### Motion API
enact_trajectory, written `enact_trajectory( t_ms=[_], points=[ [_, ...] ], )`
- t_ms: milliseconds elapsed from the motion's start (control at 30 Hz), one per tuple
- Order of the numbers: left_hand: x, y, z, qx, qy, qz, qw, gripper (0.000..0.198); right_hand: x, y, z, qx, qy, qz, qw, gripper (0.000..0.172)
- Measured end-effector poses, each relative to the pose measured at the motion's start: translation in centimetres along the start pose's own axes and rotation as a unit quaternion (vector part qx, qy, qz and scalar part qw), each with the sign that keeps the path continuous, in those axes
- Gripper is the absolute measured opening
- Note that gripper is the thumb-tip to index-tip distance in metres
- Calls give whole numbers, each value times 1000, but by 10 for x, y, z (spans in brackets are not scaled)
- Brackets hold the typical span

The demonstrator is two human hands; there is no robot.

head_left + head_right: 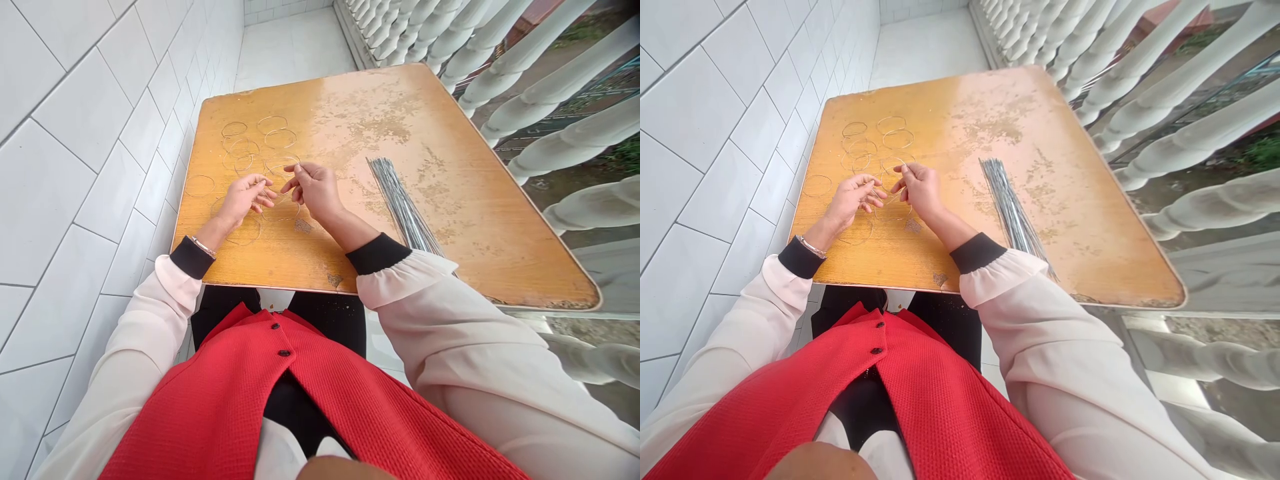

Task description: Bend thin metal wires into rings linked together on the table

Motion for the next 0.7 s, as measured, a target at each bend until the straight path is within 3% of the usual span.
enact_trajectory(
  t_ms=[167,367,700],
  points=[
    [0,-4,1,-13,24,1,1000,15,-4,5,0,118,25,20,993,34],
    [5,-12,1,-103,31,-16,994,17,-8,8,1,214,45,40,975,12],
    [8,-9,6,-250,8,-34,968,23,-11,22,-5,320,66,50,944,20]
  ],
)
Point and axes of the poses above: each hand's wrist, its own x-axis towards the middle knuckle, its own y-axis out of the palm, z = x × y, the point moved 6 cm from there along x, towards the middle knuckle, and after that the axes turned 12 degrees about -x, right-handed, at the moved point
